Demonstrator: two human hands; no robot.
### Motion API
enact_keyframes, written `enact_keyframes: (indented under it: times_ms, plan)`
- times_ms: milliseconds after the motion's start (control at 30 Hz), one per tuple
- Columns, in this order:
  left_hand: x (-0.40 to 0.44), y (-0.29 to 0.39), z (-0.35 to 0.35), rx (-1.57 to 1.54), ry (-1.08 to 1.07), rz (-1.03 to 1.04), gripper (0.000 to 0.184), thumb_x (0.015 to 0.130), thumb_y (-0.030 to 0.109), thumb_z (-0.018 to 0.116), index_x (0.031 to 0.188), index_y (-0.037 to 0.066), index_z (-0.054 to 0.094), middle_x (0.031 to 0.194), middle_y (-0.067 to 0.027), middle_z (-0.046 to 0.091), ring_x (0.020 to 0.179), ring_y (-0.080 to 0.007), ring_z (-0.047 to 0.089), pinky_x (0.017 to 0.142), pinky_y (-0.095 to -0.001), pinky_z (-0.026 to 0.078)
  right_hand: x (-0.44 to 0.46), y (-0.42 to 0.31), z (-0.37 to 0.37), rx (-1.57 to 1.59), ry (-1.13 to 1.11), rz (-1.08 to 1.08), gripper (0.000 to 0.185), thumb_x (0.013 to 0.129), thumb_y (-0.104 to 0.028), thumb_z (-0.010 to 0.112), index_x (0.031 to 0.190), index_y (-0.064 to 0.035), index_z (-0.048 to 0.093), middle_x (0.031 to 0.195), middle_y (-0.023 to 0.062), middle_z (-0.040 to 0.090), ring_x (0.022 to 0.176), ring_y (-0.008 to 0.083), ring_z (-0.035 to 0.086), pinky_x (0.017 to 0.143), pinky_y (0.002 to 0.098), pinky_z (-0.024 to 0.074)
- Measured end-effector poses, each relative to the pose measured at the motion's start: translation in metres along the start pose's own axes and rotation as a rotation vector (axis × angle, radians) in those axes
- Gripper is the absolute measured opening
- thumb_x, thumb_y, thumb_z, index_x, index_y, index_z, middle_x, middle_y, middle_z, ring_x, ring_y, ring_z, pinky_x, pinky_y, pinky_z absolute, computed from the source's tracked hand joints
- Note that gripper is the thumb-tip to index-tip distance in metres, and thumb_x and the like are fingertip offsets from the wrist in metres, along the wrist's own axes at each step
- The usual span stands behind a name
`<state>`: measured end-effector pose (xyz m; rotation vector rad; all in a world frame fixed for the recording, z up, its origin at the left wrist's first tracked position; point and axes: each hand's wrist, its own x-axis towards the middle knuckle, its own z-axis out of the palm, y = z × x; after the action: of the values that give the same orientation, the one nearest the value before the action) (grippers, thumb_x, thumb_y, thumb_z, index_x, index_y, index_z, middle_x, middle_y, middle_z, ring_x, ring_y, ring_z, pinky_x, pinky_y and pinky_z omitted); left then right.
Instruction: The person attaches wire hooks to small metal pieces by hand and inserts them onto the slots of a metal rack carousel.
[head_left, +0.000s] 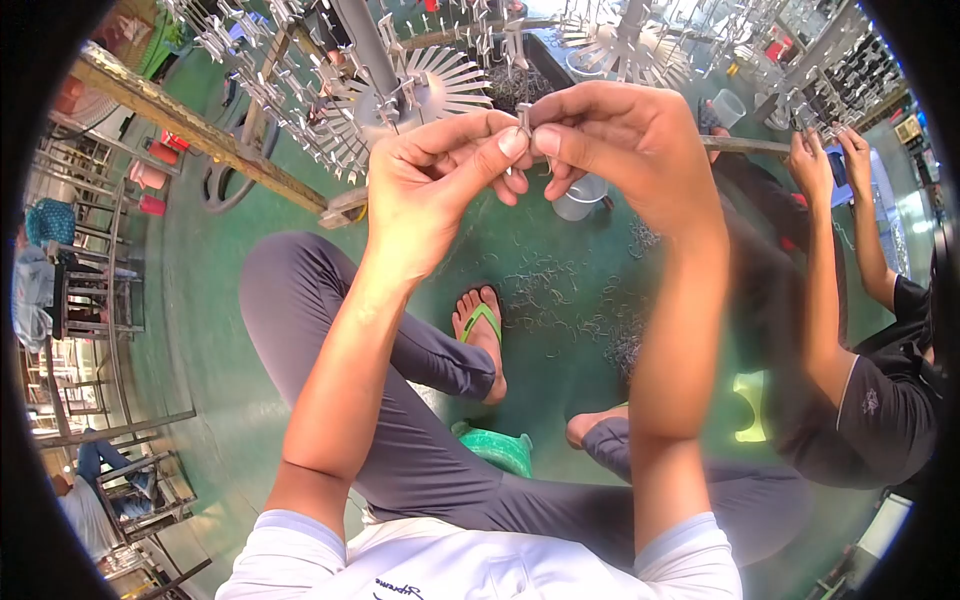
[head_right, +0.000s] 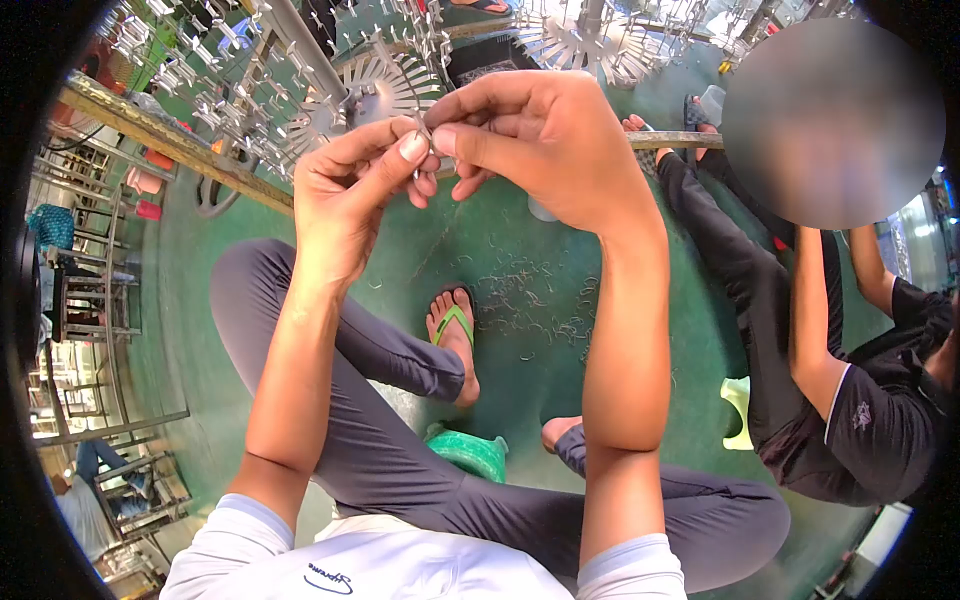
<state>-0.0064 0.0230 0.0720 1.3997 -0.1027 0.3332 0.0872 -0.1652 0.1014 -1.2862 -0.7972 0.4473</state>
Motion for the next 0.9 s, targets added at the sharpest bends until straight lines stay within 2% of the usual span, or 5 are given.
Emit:
enact_keyframes:
  times_ms: [333,533,733,900]
  plan:
    - [-0.010,0.003,-0.001,-0.040,0.032,-0.172,0.038,0.093,0.000,0.074,0.127,-0.009,0.063,0.105,-0.0204,0.076,0.097,-0.0265,0.076,0.083,-0.0349,0.065,0.005,0.024,0.012,-0.263,0.254,-0.205,0.016,0.087,0.000,0.078,0.102,0.0063,0.077,0.085,0.0083,0.076,0.071,0.0078,0.069,0.063,0.0212,0.0564]
    - [-0.010,-0.007,-0.003,-0.154,-0.025,-0.188,0.044,0.092,0.002,0.076,0.130,-0.010,0.059,0.107,-0.0222,0.076,0.096,-0.0284,0.076,0.089,-0.0368,0.064,0.004,0.032,0.022,-0.149,0.308,-0.241,0.017,0.086,0.001,0.079,0.102,0.0059,0.077,0.084,0.0087,0.076,0.068,0.0078,0.069,0.059,0.0207,0.0556]
    - [-0.012,-0.011,0.000,-0.190,0.039,-0.146,0.041,0.093,0.002,0.075,0.128,-0.011,0.059,0.107,-0.0233,0.075,0.097,-0.0305,0.076,0.091,-0.0369,0.064,0.001,0.030,0.024,-0.107,0.323,-0.224,0.016,0.086,0.002,0.079,0.101,0.0062,0.077,0.086,0.0082,0.076,0.071,0.0073,0.069,0.061,0.0202,0.0558]
    - [-0.013,-0.018,0.000,-0.253,0.071,-0.130,0.029,0.094,0.000,0.073,0.120,-0.009,0.062,0.107,-0.0249,0.075,0.095,-0.0306,0.077,0.089,-0.0356,0.065,0.002,0.034,0.020,-0.150,0.345,-0.272,0.015,0.086,0.003,0.079,0.101,0.0061,0.077,0.087,0.0080,0.076,0.075,0.0072,0.069,0.064,0.0204,0.0567]
